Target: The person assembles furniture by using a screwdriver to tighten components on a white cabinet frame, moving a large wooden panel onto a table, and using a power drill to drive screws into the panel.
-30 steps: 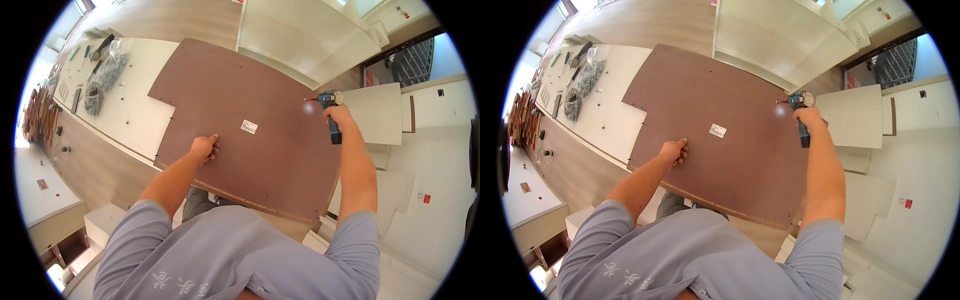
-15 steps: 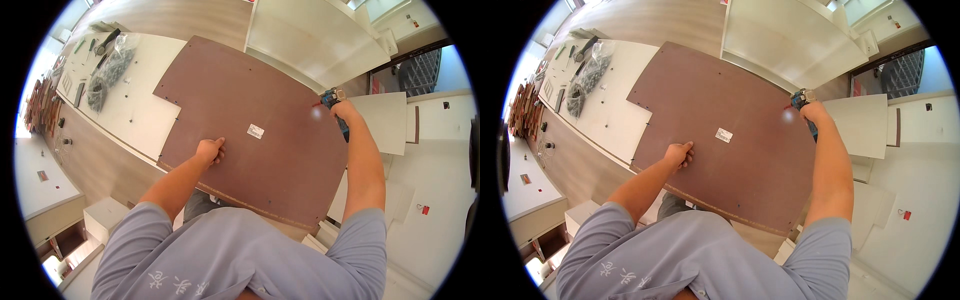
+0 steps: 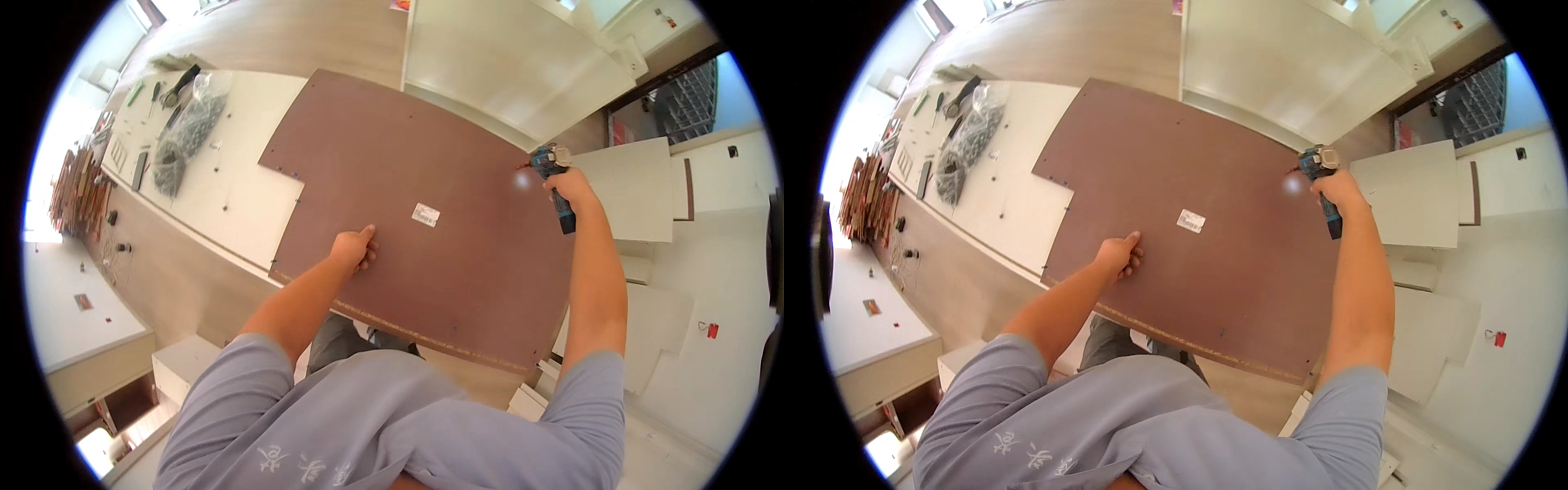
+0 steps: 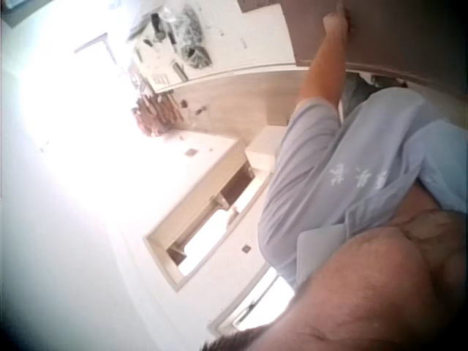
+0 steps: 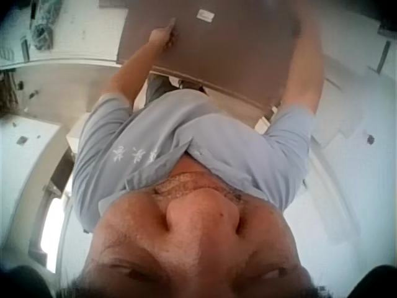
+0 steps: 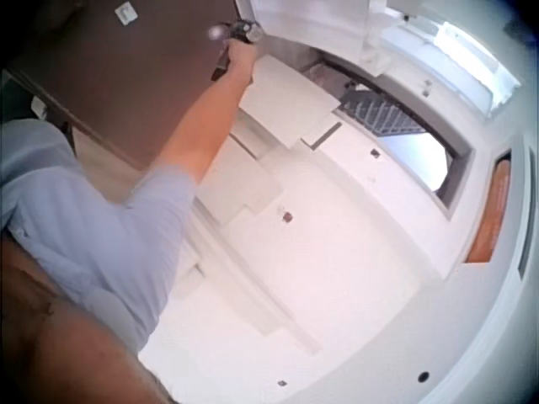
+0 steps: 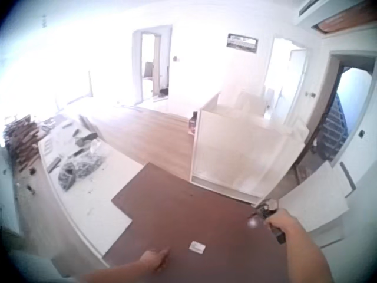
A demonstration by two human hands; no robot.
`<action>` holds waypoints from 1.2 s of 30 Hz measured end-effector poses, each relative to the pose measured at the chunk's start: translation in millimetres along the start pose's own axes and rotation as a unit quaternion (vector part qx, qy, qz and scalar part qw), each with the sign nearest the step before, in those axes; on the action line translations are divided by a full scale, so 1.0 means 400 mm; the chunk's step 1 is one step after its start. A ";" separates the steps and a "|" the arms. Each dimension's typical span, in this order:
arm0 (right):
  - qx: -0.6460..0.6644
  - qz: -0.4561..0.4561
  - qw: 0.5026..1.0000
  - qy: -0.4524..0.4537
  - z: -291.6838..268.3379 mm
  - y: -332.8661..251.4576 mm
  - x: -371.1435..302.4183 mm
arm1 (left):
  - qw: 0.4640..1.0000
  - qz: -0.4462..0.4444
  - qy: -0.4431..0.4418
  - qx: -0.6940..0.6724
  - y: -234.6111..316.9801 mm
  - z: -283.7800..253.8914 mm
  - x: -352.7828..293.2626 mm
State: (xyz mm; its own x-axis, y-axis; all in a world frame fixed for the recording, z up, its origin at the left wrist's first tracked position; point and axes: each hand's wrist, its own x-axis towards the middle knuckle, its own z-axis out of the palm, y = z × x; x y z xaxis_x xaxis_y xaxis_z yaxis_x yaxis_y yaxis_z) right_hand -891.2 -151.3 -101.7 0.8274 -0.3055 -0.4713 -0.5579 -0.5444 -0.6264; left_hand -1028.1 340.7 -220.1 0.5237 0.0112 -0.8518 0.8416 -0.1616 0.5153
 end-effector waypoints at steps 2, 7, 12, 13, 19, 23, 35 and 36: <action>-0.042 0.004 0.999 0.005 -0.042 -0.057 -0.013 | 1.000 0.001 -0.008 0.016 0.006 0.001 -0.003; -0.019 -0.057 0.998 0.007 -0.082 -0.160 -0.142 | 1.000 -0.008 -0.023 0.005 0.007 -0.009 -0.012; 0.213 -0.063 0.975 -0.008 0.144 -0.078 -0.419 | 0.993 -0.028 -0.107 -0.037 -0.015 -0.042 0.033; 0.267 -0.039 0.963 -0.014 0.210 -0.061 -0.485 | 0.980 -0.039 -0.161 -0.106 -0.020 -0.062 0.039; 0.411 0.058 0.901 -0.128 0.539 -0.041 -0.742 | 0.927 -0.027 -0.270 -0.258 -0.072 -0.221 0.009; 0.368 0.045 0.919 -0.130 0.609 -0.102 -0.774 | 0.935 -0.019 -0.281 -0.217 -0.007 -0.283 -0.002; 0.327 0.058 0.937 -0.112 0.698 -0.280 -0.768 | 0.907 0.007 -0.269 -0.324 0.102 -0.308 0.078; 0.327 0.051 0.938 -0.107 0.704 -0.289 -0.766 | 0.913 -0.002 -0.261 -0.313 0.106 -0.310 0.078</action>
State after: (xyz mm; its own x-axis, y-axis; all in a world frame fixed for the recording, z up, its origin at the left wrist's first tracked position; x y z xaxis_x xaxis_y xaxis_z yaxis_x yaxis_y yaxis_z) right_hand -1098.5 225.0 -59.8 0.7744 -0.1286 -0.6195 -0.6121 0.0953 -0.7850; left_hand -959.8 456.5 -213.2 0.5242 -0.4884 -0.6976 0.8392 0.4354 0.3257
